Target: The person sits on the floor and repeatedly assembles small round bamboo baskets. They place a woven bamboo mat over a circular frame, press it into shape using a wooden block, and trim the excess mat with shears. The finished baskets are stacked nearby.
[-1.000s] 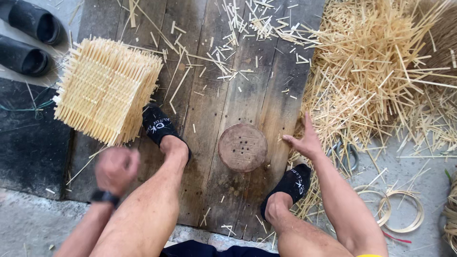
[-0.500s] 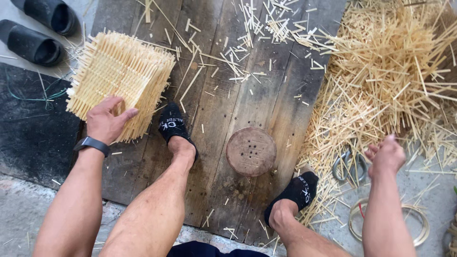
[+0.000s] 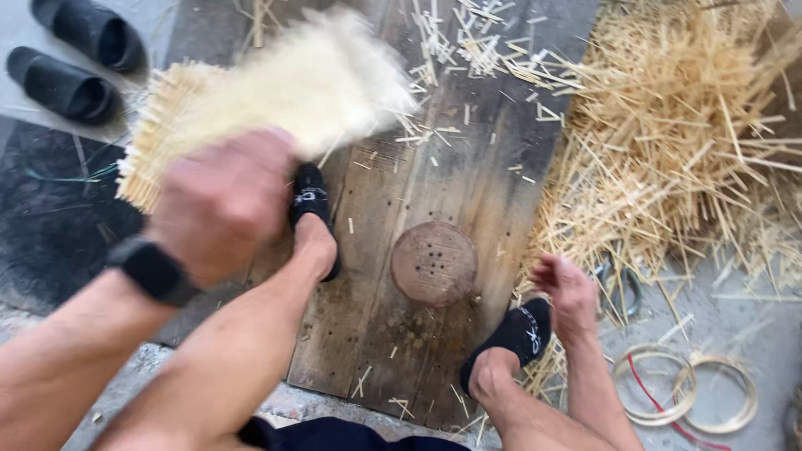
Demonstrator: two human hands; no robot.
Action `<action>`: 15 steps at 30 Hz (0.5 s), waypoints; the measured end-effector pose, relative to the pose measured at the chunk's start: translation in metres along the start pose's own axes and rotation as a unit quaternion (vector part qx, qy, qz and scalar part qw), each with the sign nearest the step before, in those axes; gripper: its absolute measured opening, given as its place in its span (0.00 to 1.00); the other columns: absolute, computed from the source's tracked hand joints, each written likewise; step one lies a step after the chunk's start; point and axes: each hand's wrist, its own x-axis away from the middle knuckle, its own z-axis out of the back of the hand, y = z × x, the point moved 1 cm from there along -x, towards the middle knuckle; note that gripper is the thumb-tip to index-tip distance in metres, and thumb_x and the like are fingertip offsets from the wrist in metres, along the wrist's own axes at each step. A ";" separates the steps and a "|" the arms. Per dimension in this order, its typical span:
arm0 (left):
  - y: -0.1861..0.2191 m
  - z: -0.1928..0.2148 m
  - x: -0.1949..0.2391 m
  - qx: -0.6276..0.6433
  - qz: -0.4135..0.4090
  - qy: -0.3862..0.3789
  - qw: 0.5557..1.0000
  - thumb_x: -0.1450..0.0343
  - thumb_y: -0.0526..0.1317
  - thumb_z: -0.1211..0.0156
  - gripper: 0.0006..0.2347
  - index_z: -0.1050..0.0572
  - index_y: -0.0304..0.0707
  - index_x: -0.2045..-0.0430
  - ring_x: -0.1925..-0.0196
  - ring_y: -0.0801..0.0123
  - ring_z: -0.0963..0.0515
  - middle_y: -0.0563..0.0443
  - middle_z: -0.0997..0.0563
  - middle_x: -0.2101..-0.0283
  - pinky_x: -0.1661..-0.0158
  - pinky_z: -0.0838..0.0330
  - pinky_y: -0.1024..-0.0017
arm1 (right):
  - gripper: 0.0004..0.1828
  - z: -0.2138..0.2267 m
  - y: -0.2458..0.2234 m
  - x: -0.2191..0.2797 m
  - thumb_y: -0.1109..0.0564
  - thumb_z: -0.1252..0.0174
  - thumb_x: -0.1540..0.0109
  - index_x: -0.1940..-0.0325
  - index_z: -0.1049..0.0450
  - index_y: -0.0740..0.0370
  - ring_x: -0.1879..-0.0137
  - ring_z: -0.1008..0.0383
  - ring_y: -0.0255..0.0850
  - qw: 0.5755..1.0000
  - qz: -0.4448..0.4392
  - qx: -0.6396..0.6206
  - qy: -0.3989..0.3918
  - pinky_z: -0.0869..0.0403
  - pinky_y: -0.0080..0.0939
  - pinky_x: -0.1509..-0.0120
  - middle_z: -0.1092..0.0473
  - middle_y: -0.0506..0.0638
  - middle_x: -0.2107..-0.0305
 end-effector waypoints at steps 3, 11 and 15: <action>0.076 -0.065 -0.021 0.009 -0.197 -0.089 0.976 0.28 0.26 0.47 0.14 0.26 0.17 0.49 0.65 0.59 0.16 0.31 0.18 0.57 0.64 0.19 0.68 | 0.36 -0.033 -0.010 0.003 0.35 0.56 0.31 0.40 0.28 0.71 0.51 0.21 0.44 0.948 -0.059 -0.216 -0.227 0.24 0.45 0.45 0.23 0.58 0.56; 0.205 -0.164 0.050 0.325 -0.120 -0.156 0.925 0.33 0.46 0.35 0.26 0.30 0.28 0.44 0.40 0.43 0.29 0.30 0.26 0.44 0.39 0.40 0.47 | 0.20 -0.072 0.024 0.003 0.59 0.29 0.44 0.50 0.23 0.68 0.60 0.22 0.32 0.990 -0.118 0.038 -0.069 0.21 0.33 0.56 0.20 0.50 0.62; 0.172 -0.206 0.057 0.245 0.405 -0.120 0.873 0.44 0.46 0.20 0.35 0.31 0.23 0.49 0.46 0.47 0.28 0.30 0.25 0.50 0.44 0.35 0.53 | 0.18 -0.071 0.038 0.005 0.60 0.29 0.44 0.52 0.22 0.68 0.61 0.21 0.32 0.992 -0.106 0.045 -0.058 0.22 0.34 0.56 0.20 0.51 0.63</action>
